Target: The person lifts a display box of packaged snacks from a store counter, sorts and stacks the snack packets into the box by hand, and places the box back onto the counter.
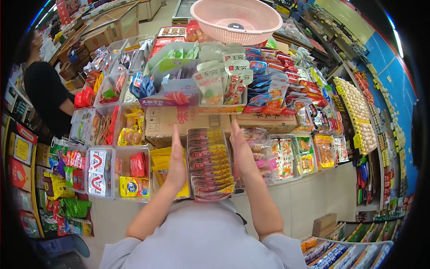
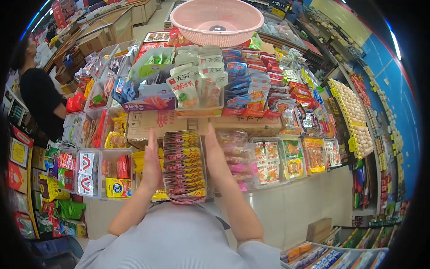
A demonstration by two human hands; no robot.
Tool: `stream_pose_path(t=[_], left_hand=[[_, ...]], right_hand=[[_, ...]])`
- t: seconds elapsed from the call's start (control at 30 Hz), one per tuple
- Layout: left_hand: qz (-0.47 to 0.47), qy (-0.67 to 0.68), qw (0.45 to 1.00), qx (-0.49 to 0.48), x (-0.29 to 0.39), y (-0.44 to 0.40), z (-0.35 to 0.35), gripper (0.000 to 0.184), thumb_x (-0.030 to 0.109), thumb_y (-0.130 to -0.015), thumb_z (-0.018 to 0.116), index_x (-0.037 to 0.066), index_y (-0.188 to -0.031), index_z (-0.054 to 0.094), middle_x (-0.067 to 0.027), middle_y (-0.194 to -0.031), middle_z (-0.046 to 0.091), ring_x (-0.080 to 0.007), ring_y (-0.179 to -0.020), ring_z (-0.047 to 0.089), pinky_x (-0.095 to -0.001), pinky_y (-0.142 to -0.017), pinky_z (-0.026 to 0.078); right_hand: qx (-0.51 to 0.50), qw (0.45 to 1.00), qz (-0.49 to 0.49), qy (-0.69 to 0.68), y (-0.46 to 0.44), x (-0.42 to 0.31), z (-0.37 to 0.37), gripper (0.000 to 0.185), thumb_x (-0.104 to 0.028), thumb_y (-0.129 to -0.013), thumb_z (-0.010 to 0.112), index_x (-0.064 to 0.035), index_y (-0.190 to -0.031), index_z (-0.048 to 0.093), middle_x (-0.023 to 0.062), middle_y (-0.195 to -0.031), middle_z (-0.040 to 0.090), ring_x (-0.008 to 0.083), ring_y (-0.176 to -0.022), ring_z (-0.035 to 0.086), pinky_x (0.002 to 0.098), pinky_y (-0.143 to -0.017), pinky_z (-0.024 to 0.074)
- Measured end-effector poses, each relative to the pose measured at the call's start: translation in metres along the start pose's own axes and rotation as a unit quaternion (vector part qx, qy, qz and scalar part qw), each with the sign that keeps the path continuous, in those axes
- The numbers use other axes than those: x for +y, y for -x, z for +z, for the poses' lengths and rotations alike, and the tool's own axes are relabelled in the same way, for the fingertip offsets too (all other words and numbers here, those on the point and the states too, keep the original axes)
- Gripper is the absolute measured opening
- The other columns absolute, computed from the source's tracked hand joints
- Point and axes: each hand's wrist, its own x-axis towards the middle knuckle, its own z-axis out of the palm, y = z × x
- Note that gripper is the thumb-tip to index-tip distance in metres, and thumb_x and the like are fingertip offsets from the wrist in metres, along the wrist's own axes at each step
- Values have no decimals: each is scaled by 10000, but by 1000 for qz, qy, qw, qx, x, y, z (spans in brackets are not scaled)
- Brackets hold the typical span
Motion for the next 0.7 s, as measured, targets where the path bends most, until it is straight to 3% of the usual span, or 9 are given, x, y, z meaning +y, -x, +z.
stream_pose_path(t=[0.07, 0.1, 0.27, 0.4, 0.5, 0.7], left_hand=[[-17, 9, 999, -40, 5, 1, 0, 894, 665, -1064, 228, 36, -1661, 9, -125, -1748, -16, -244, -1608, -26, -383, -1286, -9], [-19, 6, 999, -50, 5, 0, 1, 896, 664, -1064, 232, 33, -1660, 7, -128, -1747, -13, -247, -1608, -23, -386, -1286, -5], [-10, -6, 998, -55, -1, -2, 3, 907, 657, -1065, 254, 17, -1655, -2, -147, -1743, 0, -261, -1607, -11, -401, -1286, 17], [7, -22, 1000, -3, -3, 11, -15, 917, 652, -1065, 271, 4, -1651, -9, -162, -1739, 11, -272, -1607, -1, -413, -1285, 35], [5, -56, 998, 20, -2, 30, -37, 925, 648, -1066, 284, -6, -1648, -15, -174, -1737, 20, -280, -1607, 7, -422, -1285, 48], [-75, -84, 984, -140, -3, 72, -30, 986, 686, -1047, 285, -23, -1636, -66, -203, -1730, 9, -299, -1606, 2, -428, -1283, 55]], right_hand=[[-17, 995, 76, -56, -10, 3, -1, 843, -603, -1086, 341, -15, -1651, 131, 149, -1734, 124, 224, -1605, 67, 369, -1287, 60], [31, 964, -25, 261, 4, -2, 13, 827, -598, -1093, 321, -17, -1652, 135, 146, -1732, 138, 227, -1605, 72, 368, -1287, 64], [25, 994, 22, 105, 9, -19, 21, 818, -598, -1099, 274, -17, -1653, 117, 146, -1736, 115, 235, -1608, 64, 365, -1289, 56], [5, 998, -54, 25, 20, -9, 8, 829, -604, -1097, 243, -5, -1650, 95, 164, -1733, 102, 262, -1608, 70, 384, -1294, 56], [43, 998, -48, 25, 48, 6, -16, 823, -597, -1099, 222, 1, -1648, 89, 173, -1729, 113, 289, -1605, 81, 408, -1297, 58], [-4, 988, -57, 140, 97, 59, -32, 807, -594, -1101, 208, -11, -1652, 124, 151, -1724, 149, 279, -1597, 116, 412, -1290, 77]])
